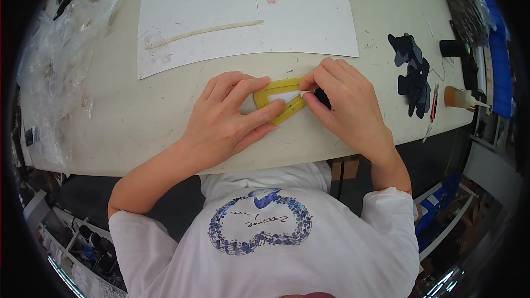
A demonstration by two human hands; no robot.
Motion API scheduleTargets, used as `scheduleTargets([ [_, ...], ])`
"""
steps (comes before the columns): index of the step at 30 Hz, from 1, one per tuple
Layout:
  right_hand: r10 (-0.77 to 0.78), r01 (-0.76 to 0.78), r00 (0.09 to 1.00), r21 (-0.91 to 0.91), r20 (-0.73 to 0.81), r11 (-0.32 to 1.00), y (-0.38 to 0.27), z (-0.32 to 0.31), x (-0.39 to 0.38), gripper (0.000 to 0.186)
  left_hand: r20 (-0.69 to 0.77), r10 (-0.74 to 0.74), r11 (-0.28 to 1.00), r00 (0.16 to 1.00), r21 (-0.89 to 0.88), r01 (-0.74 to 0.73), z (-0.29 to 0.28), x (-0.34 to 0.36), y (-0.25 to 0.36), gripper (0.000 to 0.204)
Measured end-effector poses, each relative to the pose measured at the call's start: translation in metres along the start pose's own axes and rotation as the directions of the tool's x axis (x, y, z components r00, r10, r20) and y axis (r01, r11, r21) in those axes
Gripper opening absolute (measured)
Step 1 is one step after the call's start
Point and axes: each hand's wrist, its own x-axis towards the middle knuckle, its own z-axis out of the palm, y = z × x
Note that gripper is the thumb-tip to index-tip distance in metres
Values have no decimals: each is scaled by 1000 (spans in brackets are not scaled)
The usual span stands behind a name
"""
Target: Assembling small leather or fabric components using a template and adhesive.
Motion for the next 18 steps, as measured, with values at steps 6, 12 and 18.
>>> scheduleTargets([
  [6,-45,47,999,-88,22,995,-2,0,8,16,-17,-7,1000,1000,7,7,3,-1,2,48],
  [12,-16,18,995,-17,95,1000,-3,-1,11,15,-26,-9,1000,1000,30,10,5,-2,2,47],
  [18,50,-51,998,56,32,997,0,-4,9,14,-21,-20,1000,1000,11,20,4,-3,1,48],
])
